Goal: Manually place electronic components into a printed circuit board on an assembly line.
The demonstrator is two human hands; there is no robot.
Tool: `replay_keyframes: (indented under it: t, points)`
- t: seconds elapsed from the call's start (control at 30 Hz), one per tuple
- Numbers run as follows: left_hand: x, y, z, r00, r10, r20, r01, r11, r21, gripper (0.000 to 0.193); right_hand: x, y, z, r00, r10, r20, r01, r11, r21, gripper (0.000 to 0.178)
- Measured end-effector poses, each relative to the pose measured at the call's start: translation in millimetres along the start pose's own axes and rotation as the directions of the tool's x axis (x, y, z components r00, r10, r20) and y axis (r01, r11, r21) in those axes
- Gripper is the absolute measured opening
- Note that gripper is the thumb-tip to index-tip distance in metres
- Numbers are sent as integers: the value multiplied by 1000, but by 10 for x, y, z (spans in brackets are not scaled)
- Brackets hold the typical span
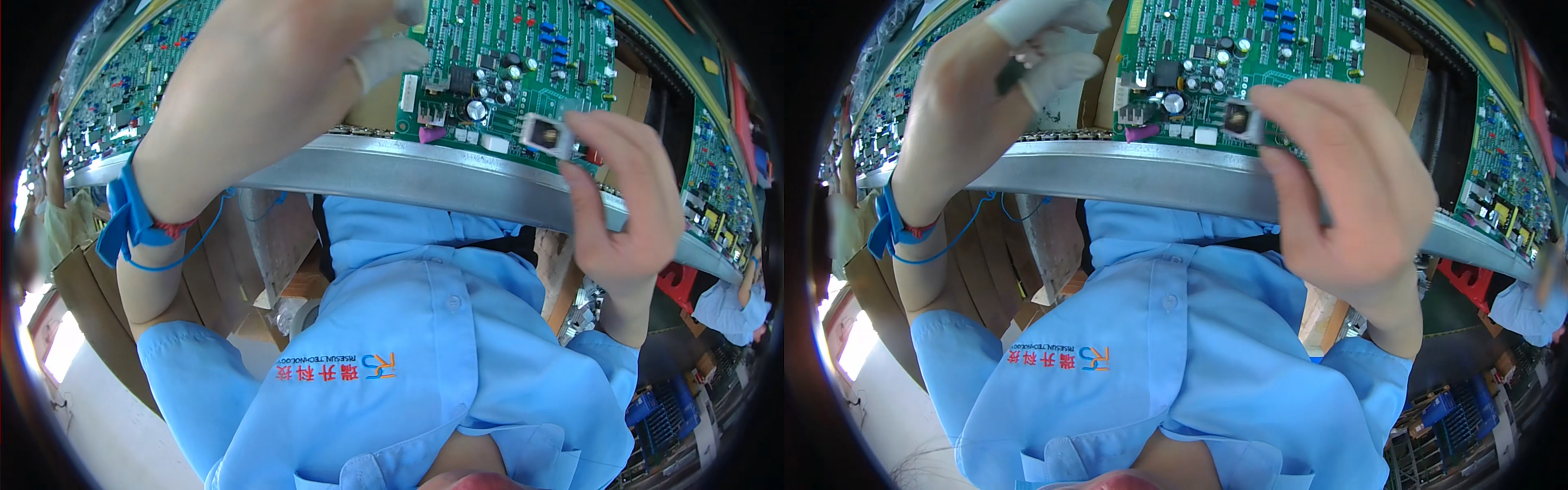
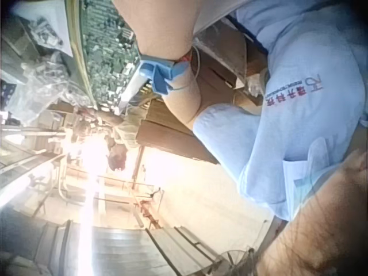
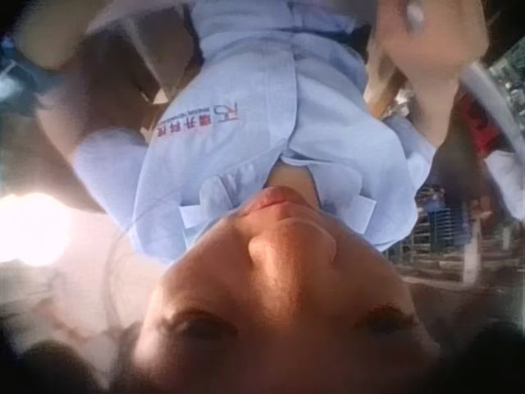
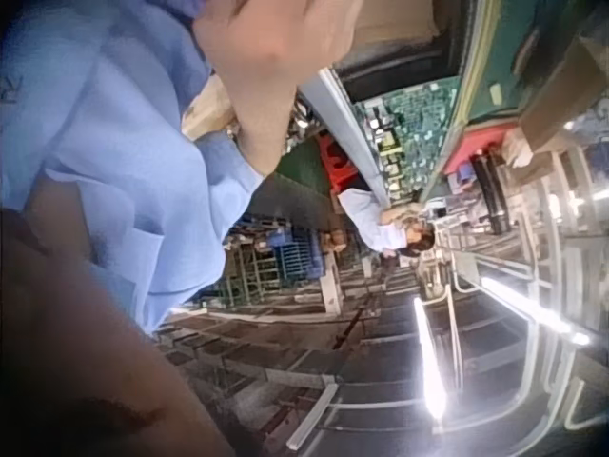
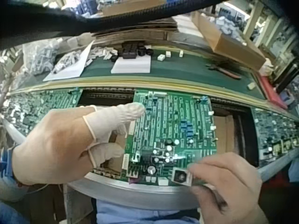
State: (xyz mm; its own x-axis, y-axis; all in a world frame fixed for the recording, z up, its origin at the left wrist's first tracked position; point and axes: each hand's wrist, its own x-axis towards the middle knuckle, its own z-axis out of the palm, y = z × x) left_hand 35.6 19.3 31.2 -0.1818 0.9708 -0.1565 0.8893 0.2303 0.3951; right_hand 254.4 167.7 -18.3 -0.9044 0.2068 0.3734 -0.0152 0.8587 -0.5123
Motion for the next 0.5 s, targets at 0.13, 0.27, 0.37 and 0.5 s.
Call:
replay_keyframes:
  t: [0.13,0.27,0.37,0.5]
  points:
    - [-167,-216,6,934,65,-351,-61,998,24,59,116,52,128,992,-123,22,125,984,-126,35]
    - [-349,-240,55,896,-187,-403,126,977,-174,40,177,43,153,988,-120,102,140,967,-213,35]
    - [-693,-420,27,894,-64,-444,-34,977,-209,18,252,-30,144,980,-135,145,165,963,-215,35]
    - [-1185,-640,131,952,-119,-281,121,993,-11,26,315,-25,119,971,-127,203,178,950,-256,35]
